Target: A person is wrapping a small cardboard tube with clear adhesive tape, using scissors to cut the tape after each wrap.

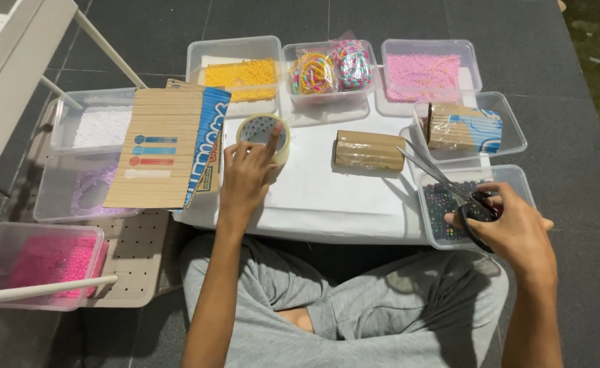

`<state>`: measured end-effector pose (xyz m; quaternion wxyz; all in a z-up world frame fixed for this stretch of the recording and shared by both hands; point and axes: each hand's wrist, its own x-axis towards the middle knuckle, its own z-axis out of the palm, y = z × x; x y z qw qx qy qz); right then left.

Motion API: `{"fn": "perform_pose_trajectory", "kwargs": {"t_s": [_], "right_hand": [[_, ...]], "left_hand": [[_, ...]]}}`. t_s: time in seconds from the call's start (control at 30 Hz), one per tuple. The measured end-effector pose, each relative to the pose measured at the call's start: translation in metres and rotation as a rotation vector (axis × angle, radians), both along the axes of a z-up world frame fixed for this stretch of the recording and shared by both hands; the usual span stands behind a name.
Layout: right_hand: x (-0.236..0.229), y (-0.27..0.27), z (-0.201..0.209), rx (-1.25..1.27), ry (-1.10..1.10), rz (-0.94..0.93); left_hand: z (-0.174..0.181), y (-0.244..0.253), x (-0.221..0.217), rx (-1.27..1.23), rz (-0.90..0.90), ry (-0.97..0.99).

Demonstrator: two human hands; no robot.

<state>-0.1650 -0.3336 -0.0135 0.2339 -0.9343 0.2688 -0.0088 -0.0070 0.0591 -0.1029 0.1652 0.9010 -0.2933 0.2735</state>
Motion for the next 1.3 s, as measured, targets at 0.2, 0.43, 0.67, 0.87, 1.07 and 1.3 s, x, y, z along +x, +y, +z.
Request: {"fn": "perform_pose_trajectory", "kwargs": {"t_s": [0.2,0.43,0.67,0.87,1.07,1.3], "right_hand": [[-0.003,-0.010,0.005,-0.058,0.211,0.100],[-0.014,0.030,0.038,-0.170,-0.030,0.053],[0.044,0.107,0.007,0.384,-0.588,0.355],[0.108,0.132,-0.060,0.461,-0.463,0.134],[0.101,0.145,-0.053,0.400,-0.639,0.063],[0.095,0.154,-0.061,0.286,-0.871,0.127]], "left_hand": [[-0.005,-0.038,-0.011,-0.456,-0.094,0.093],[0.032,-0.088,-0.035,-1.099,-0.374,0.780],[-0.007,-0.122,-0.016,-1.170,-0.318,0.826],[-0.009,-0.117,-0.020,-1.118,-0.246,0.832],[0.002,-0.117,-0.020,-1.107,-0.282,0.779],[-0.031,-0.115,-0.013,-1.192,-0.442,0.862]]}}
